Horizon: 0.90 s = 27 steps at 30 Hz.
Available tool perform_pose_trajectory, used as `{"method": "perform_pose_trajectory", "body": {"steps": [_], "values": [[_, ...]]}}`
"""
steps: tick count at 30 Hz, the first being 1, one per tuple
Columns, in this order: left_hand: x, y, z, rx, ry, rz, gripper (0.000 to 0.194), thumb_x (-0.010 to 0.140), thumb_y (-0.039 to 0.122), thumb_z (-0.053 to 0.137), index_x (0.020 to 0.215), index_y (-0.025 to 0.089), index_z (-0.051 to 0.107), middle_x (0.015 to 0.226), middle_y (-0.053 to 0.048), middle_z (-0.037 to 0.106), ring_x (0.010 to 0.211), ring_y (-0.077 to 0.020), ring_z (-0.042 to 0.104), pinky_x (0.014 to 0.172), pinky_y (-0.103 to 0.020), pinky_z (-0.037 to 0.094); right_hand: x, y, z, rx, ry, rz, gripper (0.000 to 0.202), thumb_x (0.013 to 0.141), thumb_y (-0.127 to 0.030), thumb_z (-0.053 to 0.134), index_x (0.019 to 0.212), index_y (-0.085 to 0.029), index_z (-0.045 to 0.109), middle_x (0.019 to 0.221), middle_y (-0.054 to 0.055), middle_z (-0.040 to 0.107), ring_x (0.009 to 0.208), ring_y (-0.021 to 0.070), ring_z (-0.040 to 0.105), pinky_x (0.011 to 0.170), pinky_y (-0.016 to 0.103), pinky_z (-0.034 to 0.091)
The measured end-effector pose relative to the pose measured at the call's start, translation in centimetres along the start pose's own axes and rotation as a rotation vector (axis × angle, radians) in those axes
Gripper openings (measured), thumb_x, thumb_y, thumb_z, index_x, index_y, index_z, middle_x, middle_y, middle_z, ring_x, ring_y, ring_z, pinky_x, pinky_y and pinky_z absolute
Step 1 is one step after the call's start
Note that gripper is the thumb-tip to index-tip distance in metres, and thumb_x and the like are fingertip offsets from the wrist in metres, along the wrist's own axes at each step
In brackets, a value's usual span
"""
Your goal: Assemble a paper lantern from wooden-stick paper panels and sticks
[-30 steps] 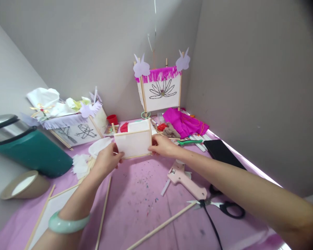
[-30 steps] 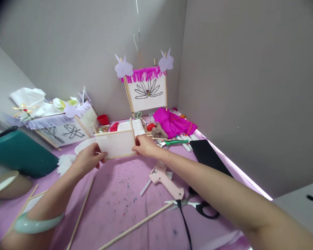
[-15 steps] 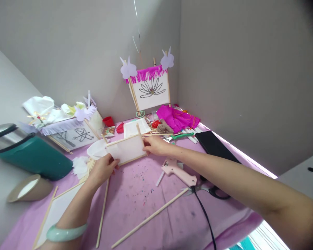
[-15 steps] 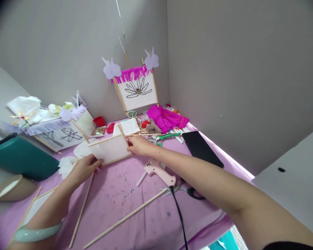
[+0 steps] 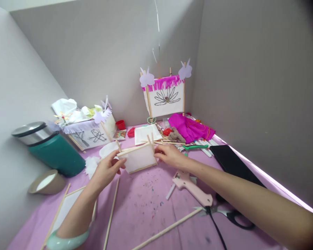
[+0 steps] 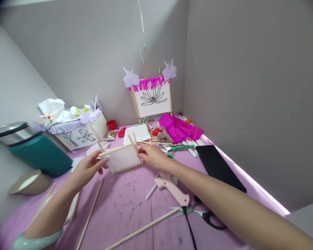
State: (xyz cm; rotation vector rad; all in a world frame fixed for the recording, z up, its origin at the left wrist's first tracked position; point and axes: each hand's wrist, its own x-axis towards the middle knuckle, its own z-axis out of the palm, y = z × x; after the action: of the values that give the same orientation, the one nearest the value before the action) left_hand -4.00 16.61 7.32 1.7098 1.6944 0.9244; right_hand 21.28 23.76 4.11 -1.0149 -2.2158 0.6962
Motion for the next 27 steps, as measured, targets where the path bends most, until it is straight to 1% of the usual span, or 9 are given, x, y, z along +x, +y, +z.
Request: {"method": "perform_pose_trajectory", "body": {"steps": [5, 7, 9, 11, 14, 18, 21, 24, 27], "values": [[-0.1, 0.5, -0.1, -0.046, -0.01, 0.017, 0.034, 0.081, 0.046, 0.054, 0.094, 0.015, 0.059, 0.062, 0.0, 0.061, 0.052, -0.012, 0.054, 0.053, -0.025, 0.045, -0.4, -0.8, -0.2, 0.046, 0.057, -0.004, 0.006, 0.081, -0.019, 0.059, 0.083, -0.015, 0.063, 0.079, 0.002, 0.066, 0.071, 0.0133, 0.057, 0.065, 0.024, 0.038], [-0.2, 0.5, -0.2, -0.061, -0.019, 0.022, 0.034, 0.081, 0.045, 0.055, 0.098, 0.016, 0.059, 0.063, 0.0, 0.061, 0.053, -0.0121, 0.054, 0.054, -0.024, 0.045, -0.5, -1.2, -0.2, 0.03, 0.101, -0.013, 0.007, 0.082, -0.017, 0.056, 0.077, -0.016, 0.061, 0.077, 0.002, 0.065, 0.068, 0.0128, 0.056, 0.065, 0.024, 0.037], [-0.3, 0.6, -0.4, -0.081, -0.023, 0.029, 0.04, 0.081, 0.046, 0.056, 0.109, 0.017, 0.056, 0.063, 0.001, 0.06, 0.055, -0.0128, 0.054, 0.054, -0.024, 0.045, -0.5, -1.4, -0.1, -0.014, 0.135, -0.009, 0.013, 0.082, -0.015, 0.052, 0.071, -0.016, 0.059, 0.073, 0.001, 0.063, 0.066, 0.0127, 0.054, 0.063, 0.024, 0.036], [-0.3, 0.6, -0.5, -0.102, -0.017, 0.036, 0.045, 0.082, 0.047, 0.056, 0.116, 0.017, 0.053, 0.062, 0.002, 0.058, 0.056, -0.0128, 0.053, 0.053, -0.024, 0.045, -0.5, -1.5, 0.1, -0.05, 0.155, 0.011, 0.015, 0.083, -0.015, 0.051, 0.069, -0.016, 0.057, 0.071, 0.001, 0.061, 0.066, 0.0132, 0.054, 0.062, 0.024, 0.036], [-0.4, 0.8, -0.4, -0.132, -0.012, 0.055, 0.044, 0.083, 0.047, 0.054, 0.115, 0.017, 0.055, 0.065, 0.001, 0.058, 0.056, -0.0118, 0.051, 0.053, -0.023, 0.044, -0.7, -1.8, 0.5, -0.101, 0.196, 0.047, 0.016, 0.081, -0.013, 0.05, 0.068, -0.016, 0.057, 0.074, 0.003, 0.062, 0.069, 0.0149, 0.054, 0.064, 0.026, 0.037], [-1.3, 1.3, 0.1, -0.131, -0.034, 0.085, 0.039, 0.085, 0.046, 0.051, 0.113, 0.02, 0.058, 0.073, 0.0, 0.06, 0.054, -0.0105, 0.05, 0.05, -0.023, 0.044, -1.3, -2.0, 1.2, -0.071, 0.259, 0.091, 0.015, 0.081, -0.011, 0.048, 0.075, -0.016, 0.062, 0.085, 0.006, 0.064, 0.08, 0.0173, 0.057, 0.074, 0.028, 0.041], [-2.6, 1.6, 0.4, -0.067, -0.008, 0.144, 0.033, 0.084, 0.043, 0.053, 0.109, 0.022, 0.062, 0.072, -0.001, 0.062, 0.058, -0.0131, 0.054, 0.051, -0.023, 0.045, -2.0, -2.1, 1.3, -0.019, 0.255, 0.116, 0.016, 0.081, -0.012, 0.049, 0.078, -0.018, 0.064, 0.09, 0.007, 0.064, 0.083, 0.018, 0.058, 0.075, 0.028, 0.043], [-3.9, 2.0, 0.6, 0.045, 0.059, 0.244, 0.025, 0.083, 0.037, 0.056, 0.101, 0.025, 0.067, 0.081, -0.004, 0.066, 0.062, -0.0143, 0.057, 0.055, -0.025, 0.047, -2.6, -2.1, 0.9, 0.023, 0.216, 0.105, 0.016, 0.081, -0.012, 0.05, 0.078, -0.019, 0.064, 0.092, 0.006, 0.064, 0.084, 0.0183, 0.057, 0.074, 0.028, 0.044], [-5.1, 2.3, 0.9, 0.1, 0.113, 0.353, 0.02, 0.082, 0.031, 0.059, 0.1, 0.028, 0.068, 0.089, -0.004, 0.067, 0.065, -0.0144, 0.059, 0.06, -0.025, 0.049, -3.1, -2.2, 0.4, 0.034, 0.185, 0.087, 0.016, 0.081, -0.012, 0.049, 0.079, -0.019, 0.063, 0.088, 0.005, 0.063, 0.082, 0.0182, 0.057, 0.073, 0.029, 0.043]]}}
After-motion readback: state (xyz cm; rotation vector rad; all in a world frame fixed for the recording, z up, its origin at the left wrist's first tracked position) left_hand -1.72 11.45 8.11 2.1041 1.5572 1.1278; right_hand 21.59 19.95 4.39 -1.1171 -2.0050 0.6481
